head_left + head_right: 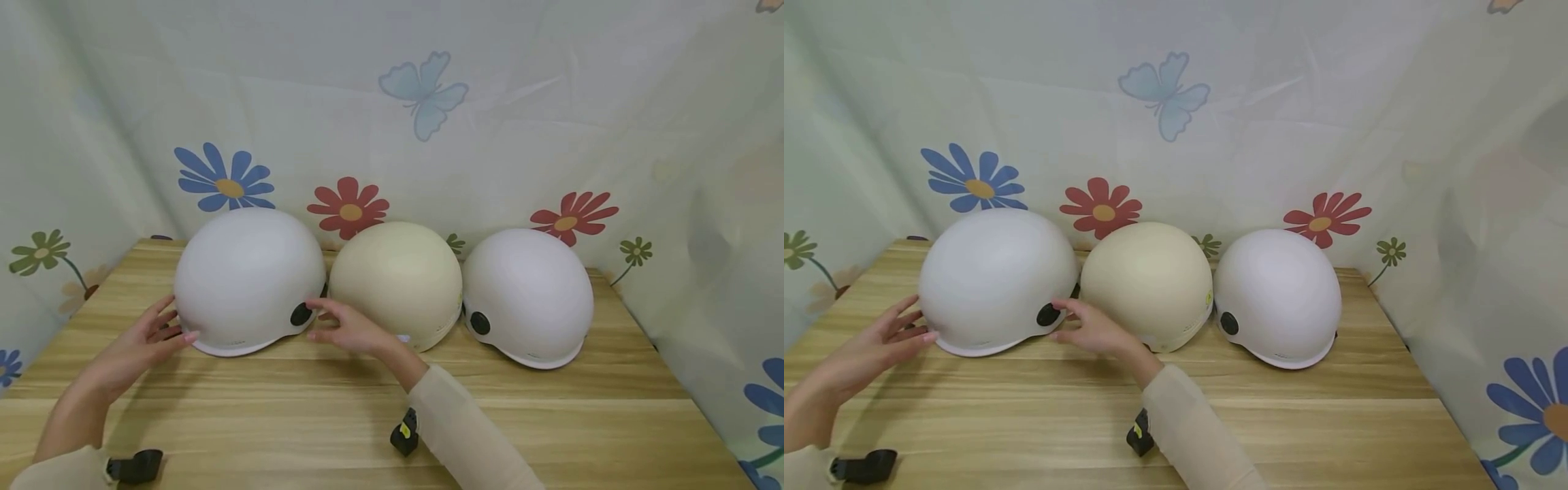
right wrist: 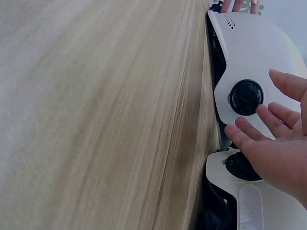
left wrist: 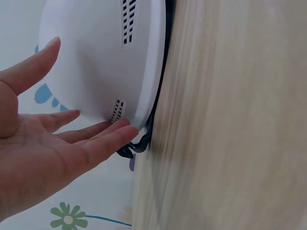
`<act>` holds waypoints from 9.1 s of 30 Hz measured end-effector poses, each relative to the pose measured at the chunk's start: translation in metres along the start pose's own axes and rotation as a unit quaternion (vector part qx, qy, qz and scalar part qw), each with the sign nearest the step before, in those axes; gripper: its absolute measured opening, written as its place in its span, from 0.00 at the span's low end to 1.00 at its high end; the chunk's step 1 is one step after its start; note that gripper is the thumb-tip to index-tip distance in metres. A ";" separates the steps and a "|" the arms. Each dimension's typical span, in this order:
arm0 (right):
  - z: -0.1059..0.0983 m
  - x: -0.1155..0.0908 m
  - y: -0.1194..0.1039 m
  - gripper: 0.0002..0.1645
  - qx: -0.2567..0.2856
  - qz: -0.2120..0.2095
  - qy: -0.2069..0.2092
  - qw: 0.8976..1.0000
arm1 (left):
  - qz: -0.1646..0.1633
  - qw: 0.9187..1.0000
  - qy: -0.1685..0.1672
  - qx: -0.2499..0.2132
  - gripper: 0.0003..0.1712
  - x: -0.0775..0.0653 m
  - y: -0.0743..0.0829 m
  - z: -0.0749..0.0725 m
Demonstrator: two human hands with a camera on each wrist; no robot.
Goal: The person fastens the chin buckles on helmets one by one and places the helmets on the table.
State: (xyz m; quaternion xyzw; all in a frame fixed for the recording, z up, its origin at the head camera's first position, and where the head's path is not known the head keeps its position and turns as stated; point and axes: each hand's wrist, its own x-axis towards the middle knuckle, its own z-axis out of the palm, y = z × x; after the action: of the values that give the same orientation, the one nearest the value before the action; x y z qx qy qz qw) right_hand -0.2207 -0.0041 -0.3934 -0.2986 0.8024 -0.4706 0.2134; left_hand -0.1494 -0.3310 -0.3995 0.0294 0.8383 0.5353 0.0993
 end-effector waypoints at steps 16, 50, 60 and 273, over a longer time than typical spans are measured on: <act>0.000 -0.001 0.001 0.35 0.003 -0.007 -0.005 1.000 | 0.010 0.998 0.048 -0.034 0.52 0.022 -0.001 -0.004; -0.015 -0.003 -0.009 0.46 0.037 -0.030 -0.003 0.999 | -0.032 0.998 0.014 0.053 0.50 0.002 0.004 -0.015; -0.015 -0.006 0.004 0.42 -0.003 -0.032 -0.037 0.999 | -0.002 1.000 0.023 0.010 0.55 0.014 0.001 -0.011; -0.038 -0.046 -0.045 0.47 0.122 -0.022 0.012 0.992 | 0.208 0.963 0.105 0.140 0.22 -0.040 0.083 0.051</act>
State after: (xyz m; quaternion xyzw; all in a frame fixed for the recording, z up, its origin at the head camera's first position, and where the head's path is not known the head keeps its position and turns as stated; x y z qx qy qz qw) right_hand -0.1984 0.0344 -0.3332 -0.2821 0.7345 -0.5735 0.2281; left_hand -0.1053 -0.2566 -0.3395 0.1601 0.8860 0.4217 -0.1073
